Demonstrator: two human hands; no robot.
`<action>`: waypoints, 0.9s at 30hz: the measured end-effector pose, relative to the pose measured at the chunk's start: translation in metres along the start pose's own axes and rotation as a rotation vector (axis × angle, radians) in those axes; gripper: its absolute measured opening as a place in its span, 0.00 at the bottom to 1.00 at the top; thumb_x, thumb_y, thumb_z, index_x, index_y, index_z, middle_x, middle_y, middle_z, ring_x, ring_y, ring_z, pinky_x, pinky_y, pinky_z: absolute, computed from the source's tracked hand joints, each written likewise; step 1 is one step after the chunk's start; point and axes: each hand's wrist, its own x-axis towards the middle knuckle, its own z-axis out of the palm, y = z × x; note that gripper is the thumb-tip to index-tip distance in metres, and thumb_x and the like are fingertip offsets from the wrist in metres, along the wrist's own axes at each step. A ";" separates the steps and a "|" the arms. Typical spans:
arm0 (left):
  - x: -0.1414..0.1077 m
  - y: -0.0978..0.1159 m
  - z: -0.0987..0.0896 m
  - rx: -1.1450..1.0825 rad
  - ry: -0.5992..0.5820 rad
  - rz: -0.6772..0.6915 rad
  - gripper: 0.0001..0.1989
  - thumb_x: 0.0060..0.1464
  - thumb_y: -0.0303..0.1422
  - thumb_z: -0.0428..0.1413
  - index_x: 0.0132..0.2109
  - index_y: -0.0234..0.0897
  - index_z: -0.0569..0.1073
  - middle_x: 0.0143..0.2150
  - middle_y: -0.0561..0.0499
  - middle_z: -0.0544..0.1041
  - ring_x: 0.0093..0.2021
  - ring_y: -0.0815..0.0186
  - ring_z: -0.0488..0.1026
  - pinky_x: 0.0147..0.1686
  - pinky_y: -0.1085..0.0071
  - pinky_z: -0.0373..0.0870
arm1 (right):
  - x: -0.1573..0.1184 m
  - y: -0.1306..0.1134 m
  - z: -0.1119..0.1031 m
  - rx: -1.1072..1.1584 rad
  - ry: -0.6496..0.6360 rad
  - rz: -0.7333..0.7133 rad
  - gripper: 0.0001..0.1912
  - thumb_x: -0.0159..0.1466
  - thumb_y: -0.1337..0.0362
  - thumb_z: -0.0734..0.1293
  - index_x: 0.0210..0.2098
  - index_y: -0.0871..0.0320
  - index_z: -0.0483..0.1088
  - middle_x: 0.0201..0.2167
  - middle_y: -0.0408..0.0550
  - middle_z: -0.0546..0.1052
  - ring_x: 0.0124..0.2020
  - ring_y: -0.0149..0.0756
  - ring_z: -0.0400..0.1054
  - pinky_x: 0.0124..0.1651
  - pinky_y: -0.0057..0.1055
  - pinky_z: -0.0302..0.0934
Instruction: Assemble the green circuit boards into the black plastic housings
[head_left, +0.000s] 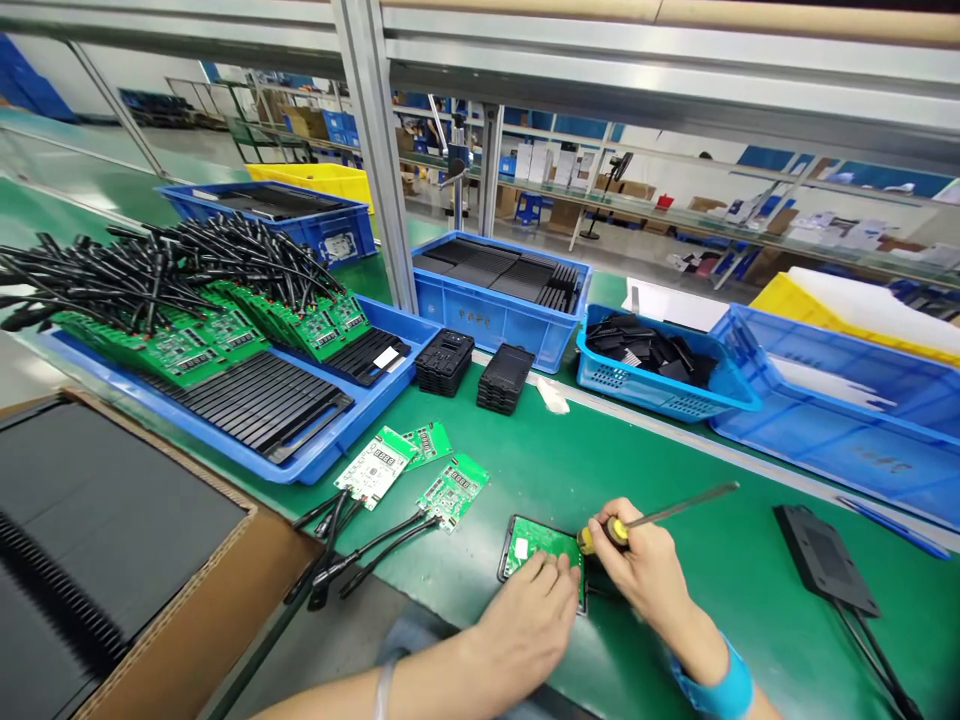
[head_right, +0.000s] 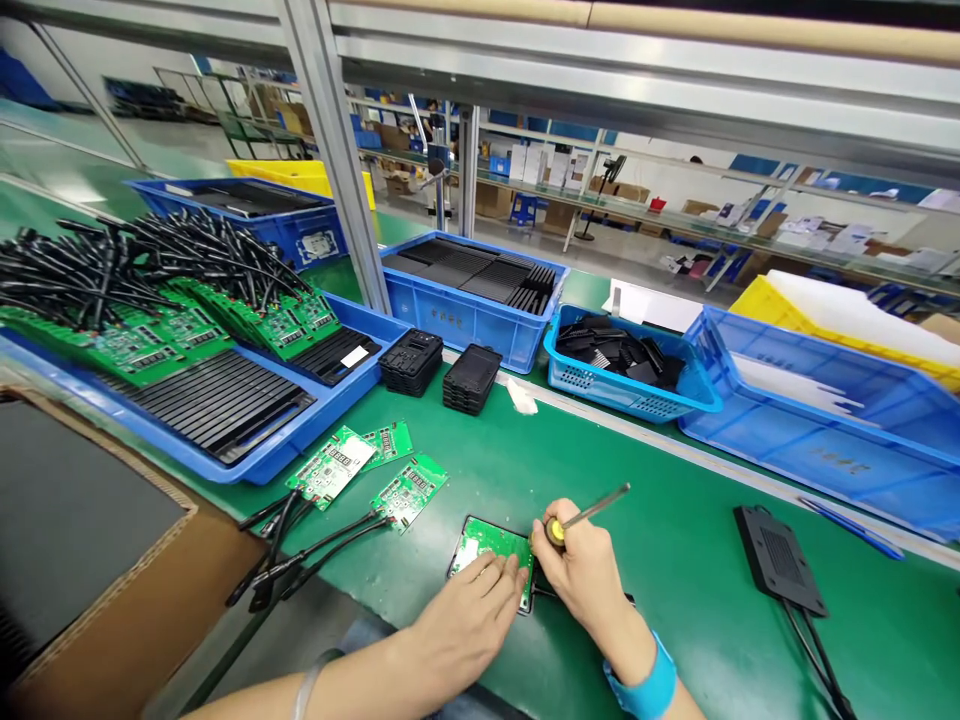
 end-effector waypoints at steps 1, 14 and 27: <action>-0.001 0.004 0.002 -0.011 0.026 -0.029 0.16 0.60 0.25 0.49 0.53 0.23 0.71 0.48 0.41 0.76 0.46 0.59 0.72 0.51 0.63 0.63 | 0.003 -0.002 0.000 0.005 -0.014 0.000 0.10 0.68 0.61 0.61 0.30 0.54 0.63 0.18 0.35 0.65 0.16 0.28 0.58 0.21 0.24 0.54; 0.005 0.030 0.013 -0.006 0.109 -0.181 0.34 0.52 0.55 0.58 0.48 0.24 0.74 0.46 0.37 0.79 0.47 0.51 0.75 0.54 0.58 0.64 | 0.026 -0.029 0.028 0.234 -0.031 -0.093 0.05 0.68 0.65 0.62 0.34 0.55 0.65 0.27 0.43 0.73 0.26 0.31 0.68 0.29 0.26 0.62; -0.004 0.069 0.053 0.135 0.014 -0.184 0.19 0.61 0.30 0.52 0.58 0.39 0.72 0.50 0.47 0.77 0.45 0.54 0.70 0.43 0.58 0.65 | 0.016 -0.065 0.027 0.375 -0.388 -0.224 0.07 0.68 0.65 0.59 0.34 0.55 0.64 0.26 0.42 0.71 0.26 0.32 0.64 0.30 0.29 0.58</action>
